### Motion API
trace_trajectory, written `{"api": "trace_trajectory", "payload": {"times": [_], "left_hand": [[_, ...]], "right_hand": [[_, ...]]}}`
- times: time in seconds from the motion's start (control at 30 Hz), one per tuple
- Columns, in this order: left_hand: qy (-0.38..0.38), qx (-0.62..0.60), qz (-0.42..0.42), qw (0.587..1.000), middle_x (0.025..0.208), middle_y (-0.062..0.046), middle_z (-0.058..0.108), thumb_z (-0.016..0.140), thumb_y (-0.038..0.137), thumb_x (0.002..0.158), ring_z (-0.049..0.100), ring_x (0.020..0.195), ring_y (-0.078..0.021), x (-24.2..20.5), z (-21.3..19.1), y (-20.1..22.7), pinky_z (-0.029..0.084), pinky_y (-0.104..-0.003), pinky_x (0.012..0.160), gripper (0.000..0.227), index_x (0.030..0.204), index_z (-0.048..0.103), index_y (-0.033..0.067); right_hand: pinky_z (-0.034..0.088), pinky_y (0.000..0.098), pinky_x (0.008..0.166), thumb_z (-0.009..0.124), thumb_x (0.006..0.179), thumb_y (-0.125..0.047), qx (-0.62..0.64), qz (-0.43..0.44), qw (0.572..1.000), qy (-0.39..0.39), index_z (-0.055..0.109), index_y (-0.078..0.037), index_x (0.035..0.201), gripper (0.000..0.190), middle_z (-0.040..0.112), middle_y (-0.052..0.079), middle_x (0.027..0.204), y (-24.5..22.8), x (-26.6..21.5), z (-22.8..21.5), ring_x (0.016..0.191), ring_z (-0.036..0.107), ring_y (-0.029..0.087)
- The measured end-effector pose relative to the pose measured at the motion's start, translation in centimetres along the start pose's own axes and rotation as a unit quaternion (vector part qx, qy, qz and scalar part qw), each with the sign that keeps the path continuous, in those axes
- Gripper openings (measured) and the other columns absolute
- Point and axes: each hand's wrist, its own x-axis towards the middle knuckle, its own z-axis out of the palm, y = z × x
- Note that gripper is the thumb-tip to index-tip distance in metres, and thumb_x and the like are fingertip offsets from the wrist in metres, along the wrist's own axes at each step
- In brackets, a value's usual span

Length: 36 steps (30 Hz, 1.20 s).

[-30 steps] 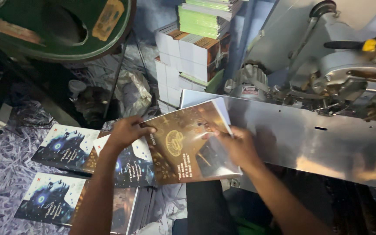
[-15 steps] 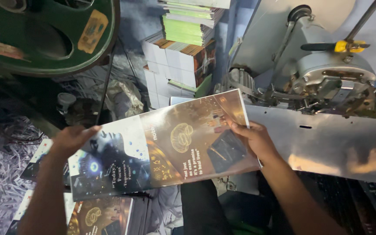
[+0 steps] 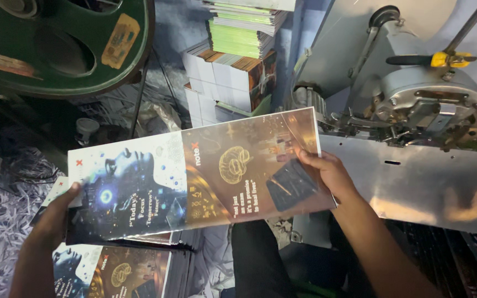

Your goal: The person repeatedly picks up a book, places it into a binding machine, operates the machine to stitch the spine, and then removes the finished book to a stack. This cycle is performed multiple times throughout the clip.

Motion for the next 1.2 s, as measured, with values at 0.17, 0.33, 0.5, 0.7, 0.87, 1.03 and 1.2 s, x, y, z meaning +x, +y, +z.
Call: {"api": "trace_trajectory", "payload": {"times": [0.17,0.33,0.5,0.7,0.87,1.03,1.2], "left_hand": [[0.031,-0.165,0.084,0.982,0.122,-0.010,0.066,0.056,0.044,0.104,0.066,0.103,-0.0223,-0.6,-1.1,-3.1,0.052,-0.035,0.091,0.060,0.147,0.055,0.0013],[0.174,0.196,0.317,0.911,0.127,-0.021,0.066,0.056,0.023,0.108,0.065,0.116,-0.0311,-4.4,-1.8,-4.3,0.052,-0.044,0.099,0.038,0.141,0.064,0.0050],[0.050,-0.175,0.426,0.886,0.136,-0.020,0.056,0.060,0.007,0.103,0.060,0.116,-0.0301,-8.2,-2.5,-4.0,0.052,-0.046,0.093,0.041,0.143,0.054,0.0031],[0.054,-0.240,0.456,0.855,0.134,-0.021,0.057,0.057,0.002,0.109,0.065,0.119,-0.0301,-10.1,-1.8,-1.7,0.058,-0.046,0.103,0.033,0.139,0.047,0.0002],[0.193,-0.098,0.453,0.865,0.141,-0.013,0.052,0.053,0.000,0.108,0.058,0.126,-0.0199,-8.4,-2.0,-0.3,0.052,-0.037,0.108,0.047,0.153,0.039,0.0030],[0.167,-0.145,0.439,0.871,0.147,-0.016,0.054,0.050,0.005,0.116,0.061,0.128,-0.0207,-5.8,-4.3,-1.9,0.052,-0.033,0.112,0.043,0.158,0.040,0.0047],[0.405,0.561,0.415,0.591,0.134,-0.015,0.062,0.047,0.005,0.117,0.065,0.126,-0.0289,-2.4,-8.5,-4.2,0.052,-0.034,0.110,0.019,0.124,0.064,0.0023]], "right_hand": [[0.060,0.0392,0.078,0.064,0.095,-0.019,0.021,0.039,0.999,0.010,0.066,0.007,0.121,0.037,0.074,0.019,0.108,-0.1,1.2,0.5,0.087,0.074,0.026],[0.058,0.0472,0.084,0.059,0.096,-0.031,0.034,0.127,0.991,-0.031,0.065,0.002,0.126,0.045,0.073,0.016,0.113,-0.8,2.0,1.0,0.097,0.072,0.029],[0.056,0.0578,0.088,0.059,0.087,-0.030,0.059,0.182,0.981,-0.019,0.064,-0.011,0.125,0.042,0.071,0.007,0.114,-1.5,2.1,1.8,0.104,0.070,0.028],[0.058,0.0489,0.091,0.070,0.088,-0.028,0.075,0.119,0.990,-0.009,0.067,-0.006,0.126,0.043,0.071,0.005,0.114,-0.3,4.3,0.9,0.102,0.070,0.024],[0.058,0.0472,0.084,0.062,0.092,-0.060,0.115,0.067,0.991,-0.019,0.068,-0.007,0.121,0.062,0.073,0.012,0.115,0.2,4.8,0.6,0.103,0.069,0.027],[0.058,0.0496,0.093,0.033,0.088,-0.085,0.105,0.043,0.990,-0.080,0.064,-0.001,0.128,0.098,0.070,0.018,0.123,-0.1,3.0,2.3,0.111,0.070,0.031],[0.055,0.0464,0.104,0.029,0.083,-0.088,0.013,-0.118,0.961,-0.251,0.051,0.000,0.143,0.109,0.065,0.027,0.135,-0.7,1.1,3.2,0.121,0.069,0.034]]}}
